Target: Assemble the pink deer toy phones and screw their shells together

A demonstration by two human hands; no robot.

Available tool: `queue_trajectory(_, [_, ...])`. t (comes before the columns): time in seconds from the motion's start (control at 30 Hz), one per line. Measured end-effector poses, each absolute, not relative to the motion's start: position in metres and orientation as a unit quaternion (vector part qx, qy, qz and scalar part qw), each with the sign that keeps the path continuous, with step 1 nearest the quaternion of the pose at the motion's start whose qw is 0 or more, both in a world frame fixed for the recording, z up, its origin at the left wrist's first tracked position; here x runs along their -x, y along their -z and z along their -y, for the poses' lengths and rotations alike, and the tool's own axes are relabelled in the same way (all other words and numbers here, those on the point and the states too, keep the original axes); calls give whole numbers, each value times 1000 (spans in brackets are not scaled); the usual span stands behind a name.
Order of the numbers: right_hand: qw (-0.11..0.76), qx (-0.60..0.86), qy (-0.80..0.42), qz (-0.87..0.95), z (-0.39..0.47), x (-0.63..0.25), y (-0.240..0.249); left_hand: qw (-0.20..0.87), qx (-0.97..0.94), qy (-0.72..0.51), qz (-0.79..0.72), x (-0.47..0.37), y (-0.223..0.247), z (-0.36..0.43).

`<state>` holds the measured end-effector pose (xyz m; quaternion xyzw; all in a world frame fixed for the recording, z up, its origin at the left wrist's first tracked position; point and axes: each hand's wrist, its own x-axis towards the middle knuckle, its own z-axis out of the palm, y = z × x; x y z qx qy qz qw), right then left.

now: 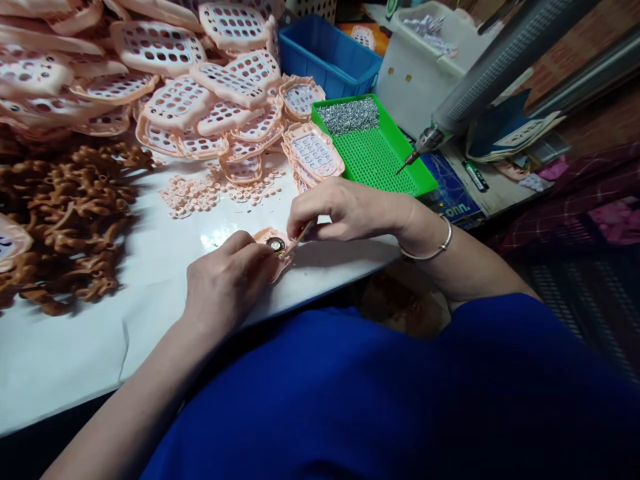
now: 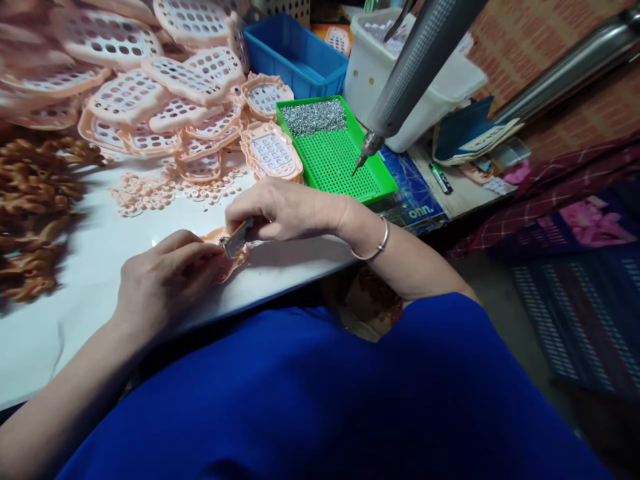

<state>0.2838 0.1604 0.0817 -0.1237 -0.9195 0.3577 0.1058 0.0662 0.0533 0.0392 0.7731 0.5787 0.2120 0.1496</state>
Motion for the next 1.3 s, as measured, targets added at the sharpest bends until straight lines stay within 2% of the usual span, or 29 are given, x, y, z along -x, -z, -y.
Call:
queue_trajectory(0.17, [166, 190, -477, 842, -170, -269, -64, 107, -814, -223, -525, -63, -37, -44])
queue_trajectory(0.33, [157, 201, -601, 758, -175, -259, -38, 30, -841, -209, -497, -61, -34, -39])
queue_trajectory(0.67, [163, 152, -661, 716, -177, -247, -30, -47, -852, -180, -490, -50, -23, -35])
queue_trajectory(0.9, [148, 155, -629, 747, -178, -242, -32, -77, -859, -184, -472, -49, -19, -36])
queue_trajectory(1.07, [169, 121, -576, 790, -178, -242, -29, -125, -858, -256, -428, -53, -20, -41])
queue_trajectory(1.3, [161, 102, -523, 831, -181, -243, -27, -122, -862, -259, -418, -55, -23, -42])
